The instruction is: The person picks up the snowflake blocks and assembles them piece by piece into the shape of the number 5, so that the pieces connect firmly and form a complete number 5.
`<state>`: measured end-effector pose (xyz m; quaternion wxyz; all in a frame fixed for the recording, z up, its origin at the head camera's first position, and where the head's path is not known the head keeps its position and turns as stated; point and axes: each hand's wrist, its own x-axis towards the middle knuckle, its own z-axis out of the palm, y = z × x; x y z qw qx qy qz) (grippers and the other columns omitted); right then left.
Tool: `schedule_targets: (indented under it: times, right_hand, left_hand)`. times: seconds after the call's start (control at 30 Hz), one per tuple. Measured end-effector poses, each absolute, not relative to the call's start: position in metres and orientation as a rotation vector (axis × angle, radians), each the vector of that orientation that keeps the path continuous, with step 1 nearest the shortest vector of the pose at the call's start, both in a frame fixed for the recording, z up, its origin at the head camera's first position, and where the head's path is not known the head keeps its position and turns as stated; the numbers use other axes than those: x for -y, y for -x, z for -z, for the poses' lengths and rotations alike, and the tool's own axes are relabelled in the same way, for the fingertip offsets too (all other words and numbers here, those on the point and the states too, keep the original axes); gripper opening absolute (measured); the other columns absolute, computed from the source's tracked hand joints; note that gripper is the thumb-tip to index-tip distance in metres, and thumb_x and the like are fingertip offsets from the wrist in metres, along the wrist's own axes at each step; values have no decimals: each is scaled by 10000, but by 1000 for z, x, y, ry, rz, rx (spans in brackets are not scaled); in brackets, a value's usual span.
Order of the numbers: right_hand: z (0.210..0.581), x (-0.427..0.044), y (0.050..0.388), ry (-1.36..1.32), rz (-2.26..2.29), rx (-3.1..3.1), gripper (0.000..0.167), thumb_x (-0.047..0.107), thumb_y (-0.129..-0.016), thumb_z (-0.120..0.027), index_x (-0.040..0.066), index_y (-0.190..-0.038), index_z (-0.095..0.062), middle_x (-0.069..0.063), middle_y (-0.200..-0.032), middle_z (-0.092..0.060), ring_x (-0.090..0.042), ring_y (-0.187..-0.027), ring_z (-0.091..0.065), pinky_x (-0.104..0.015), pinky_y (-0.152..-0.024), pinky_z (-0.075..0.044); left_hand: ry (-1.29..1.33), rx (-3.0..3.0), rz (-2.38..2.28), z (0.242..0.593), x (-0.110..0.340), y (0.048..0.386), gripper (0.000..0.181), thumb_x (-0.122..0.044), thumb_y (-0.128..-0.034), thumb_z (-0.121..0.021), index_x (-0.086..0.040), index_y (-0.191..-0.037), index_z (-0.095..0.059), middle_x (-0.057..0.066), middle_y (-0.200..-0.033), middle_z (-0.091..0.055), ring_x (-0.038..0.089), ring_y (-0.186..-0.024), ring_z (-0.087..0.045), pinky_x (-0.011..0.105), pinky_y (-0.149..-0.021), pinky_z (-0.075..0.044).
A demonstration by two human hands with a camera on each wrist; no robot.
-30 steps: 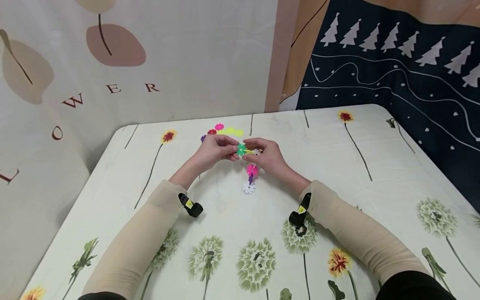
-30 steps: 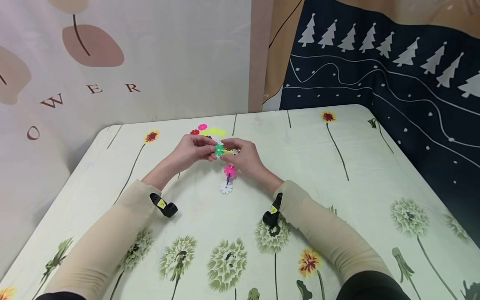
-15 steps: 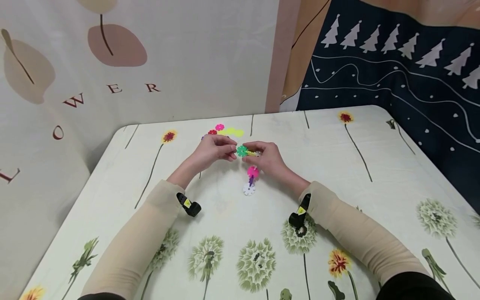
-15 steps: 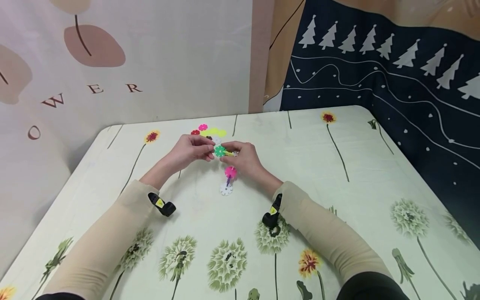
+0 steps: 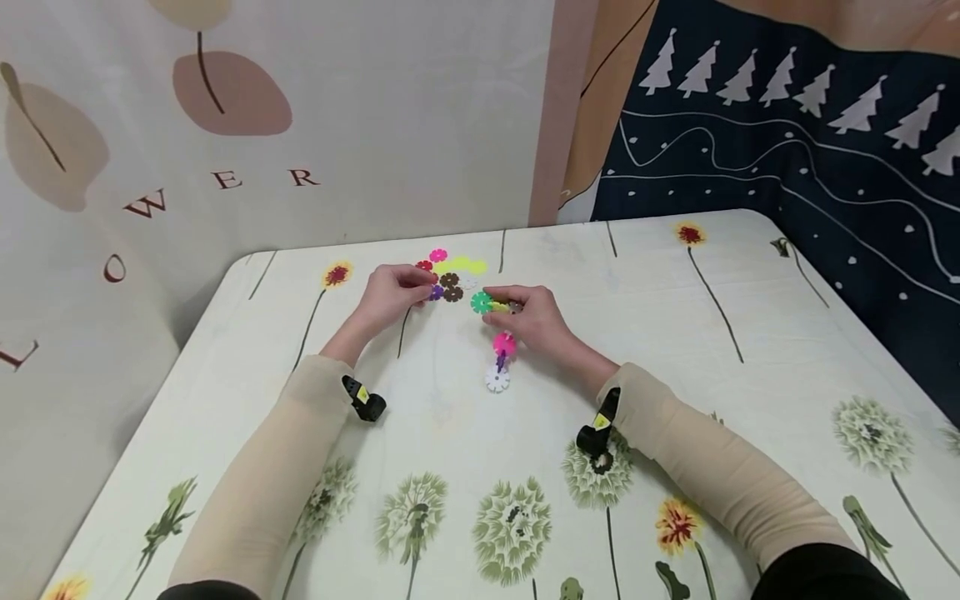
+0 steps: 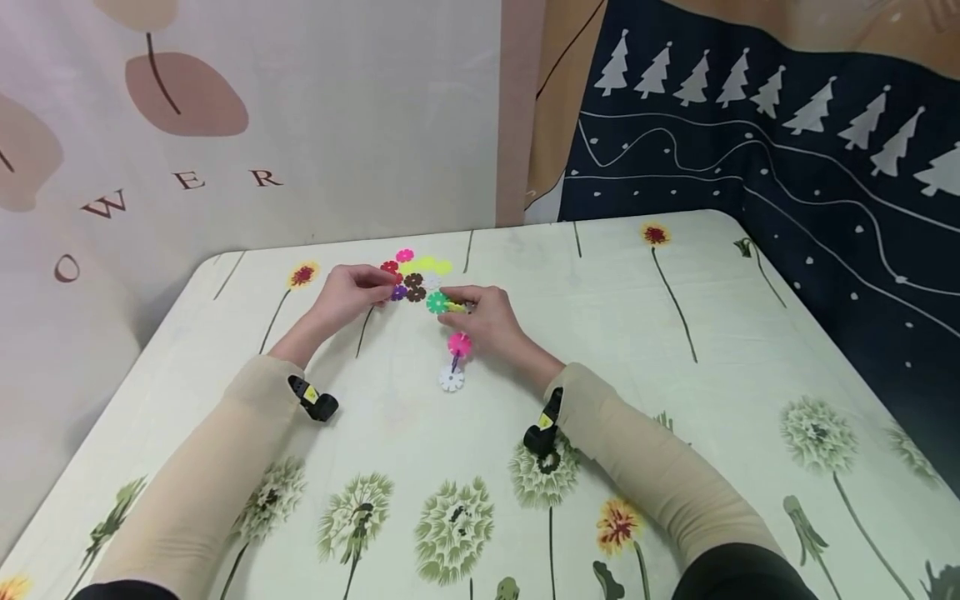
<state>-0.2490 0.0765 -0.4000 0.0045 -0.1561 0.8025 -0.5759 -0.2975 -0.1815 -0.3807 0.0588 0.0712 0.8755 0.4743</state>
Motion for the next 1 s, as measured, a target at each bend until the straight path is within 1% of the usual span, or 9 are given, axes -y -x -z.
schedule_targets:
  times: [0.1,0.17,0.3,0.43,0.6,0.73,0.87,1.0]
  right_hand:
    - [400,-76,249,488,1794,-2514,418,73,-885,-813,56,-1291,-712,-98,-1268,-707,-216,-1214,-605,-317,-968,-517]
    - [400,-76,249,483,1785,-2510,420,75,-891,-809,60,-1298,-707,-98,-1282,-700,-227,-1269,-591,-336,-1023,-506]
    - [401,-76,249,487,1770,-2505,422,73,-902,-799,56,-1311,-696,-100,-1302,-689,-240,-1291,-581,-345,-1047,-495]
    - [401,-75,250,500,1768,-2510,418,69,-896,-803,59,-1301,-704,-101,-1266,-707,-237,-1236,-609,-348,-1008,-517]
    - [401,-74,250,525,1761,-2521,416,62,-875,-821,65,-1279,-719,-88,-1176,-734,-226,-1095,-638,-344,-905,-536]
    - [401,-74,250,564,1775,-2521,423,45,-875,-818,44,-1283,-706,-89,-1129,-733,-230,-1059,-648,-357,-917,-536]
    - [402,-74,250,563,1783,-2515,404,46,-880,-814,37,-1268,-701,-87,-1116,-729,-238,-1083,-655,-377,-978,-525]
    - [403,-74,250,558,1778,-2516,387,45,-877,-816,45,-1248,-705,-90,-1101,-730,-247,-1088,-656,-381,-988,-522]
  left_hand:
    - [-159,-2715,-1385,384,189,300,254,-66,-1002,-662,-23,-1248,-707,152,-1193,-690,269,-987,-649,297,-811,-575]
    - [-126,-2737,-1369,385,192,301,256,-62,-1002,-660,-24,-1252,-702,151,-1202,-683,274,-1016,-641,309,-838,-574]
    - [-92,-2754,-1364,386,197,303,259,-40,-997,-657,1,-1251,-693,171,-1207,-678,291,-1053,-643,354,-894,-573]
    - [-68,-2780,-1335,385,197,304,268,-23,-978,-677,6,-1244,-692,178,-1194,-678,297,-1051,-634,376,-895,-567]
    - [-58,-2789,-1298,384,198,304,301,-12,-958,-696,12,-1258,-689,191,-1216,-670,306,-1072,-617,396,-913,-544]
    - [-53,-2779,-1282,385,200,303,319,-16,-957,-695,10,-1274,-683,189,-1250,-653,311,-1099,-597,411,-945,-532]
    - [-50,-2767,-1258,386,201,303,338,-34,-959,-702,12,-1292,-670,191,-1284,-633,317,-1122,-594,420,-957,-534]
    - [-57,-2766,-1240,387,201,305,356,-50,-952,-721,15,-1297,-666,201,-1317,-617,327,-1132,-597,435,-967,-529]
